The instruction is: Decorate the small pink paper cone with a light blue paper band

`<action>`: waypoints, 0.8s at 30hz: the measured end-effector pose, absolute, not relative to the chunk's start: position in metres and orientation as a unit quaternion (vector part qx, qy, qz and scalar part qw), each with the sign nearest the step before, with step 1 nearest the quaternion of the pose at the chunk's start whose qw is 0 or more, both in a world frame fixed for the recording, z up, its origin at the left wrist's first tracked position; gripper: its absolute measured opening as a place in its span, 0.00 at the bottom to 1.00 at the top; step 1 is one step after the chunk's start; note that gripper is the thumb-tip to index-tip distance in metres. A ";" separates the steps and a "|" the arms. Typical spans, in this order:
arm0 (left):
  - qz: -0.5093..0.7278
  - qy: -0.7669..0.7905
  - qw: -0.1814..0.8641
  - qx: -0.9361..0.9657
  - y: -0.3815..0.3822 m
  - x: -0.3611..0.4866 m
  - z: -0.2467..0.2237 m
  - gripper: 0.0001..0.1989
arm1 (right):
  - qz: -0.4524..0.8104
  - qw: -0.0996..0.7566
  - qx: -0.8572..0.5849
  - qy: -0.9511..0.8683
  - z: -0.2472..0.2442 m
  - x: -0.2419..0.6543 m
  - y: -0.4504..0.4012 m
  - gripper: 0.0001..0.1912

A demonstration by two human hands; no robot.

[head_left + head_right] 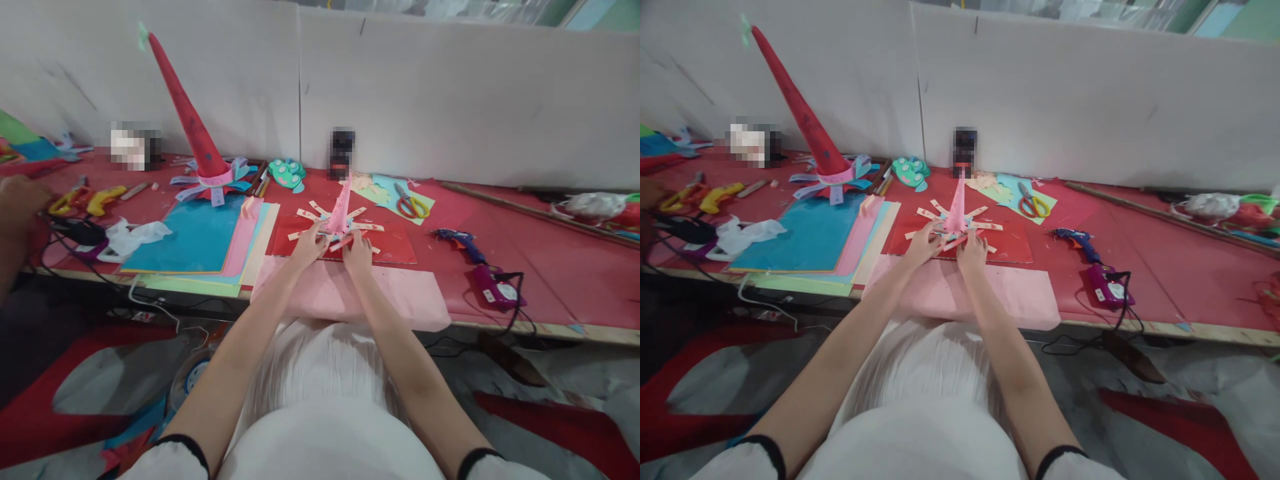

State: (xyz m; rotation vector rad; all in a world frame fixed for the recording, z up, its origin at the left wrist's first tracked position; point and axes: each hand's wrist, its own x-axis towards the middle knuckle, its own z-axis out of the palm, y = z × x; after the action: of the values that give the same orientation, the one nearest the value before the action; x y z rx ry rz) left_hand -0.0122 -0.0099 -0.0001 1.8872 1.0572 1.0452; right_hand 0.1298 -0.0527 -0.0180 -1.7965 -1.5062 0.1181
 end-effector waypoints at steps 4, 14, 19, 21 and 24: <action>0.438 0.380 0.403 0.708 -0.007 -0.011 -0.002 0.20 | 0.048 0.404 -0.696 -0.592 -0.014 0.129 -0.054 0.10; 0.554 0.396 0.424 0.598 0.003 -0.015 -0.005 0.17 | 0.131 0.480 -0.653 -0.570 -0.007 0.126 -0.057 0.12; 0.542 0.408 0.439 0.589 0.000 -0.014 -0.001 0.15 | 0.214 0.511 -0.611 -0.566 -0.009 0.124 -0.056 0.10; 0.525 0.423 0.442 0.592 -0.002 -0.014 0.002 0.14 | 0.227 0.536 -0.601 -0.547 -0.010 0.124 -0.055 0.08; 0.490 0.447 0.431 0.612 -0.007 -0.015 0.007 0.14 | 0.230 0.560 -0.613 -0.508 -0.011 0.125 -0.053 0.08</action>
State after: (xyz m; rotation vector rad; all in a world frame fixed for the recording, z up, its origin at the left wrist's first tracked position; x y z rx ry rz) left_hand -0.0149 -0.0067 0.0065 1.5260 1.1157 1.2214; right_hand 0.1251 -0.0527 -0.0112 -1.4441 -1.1986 0.5432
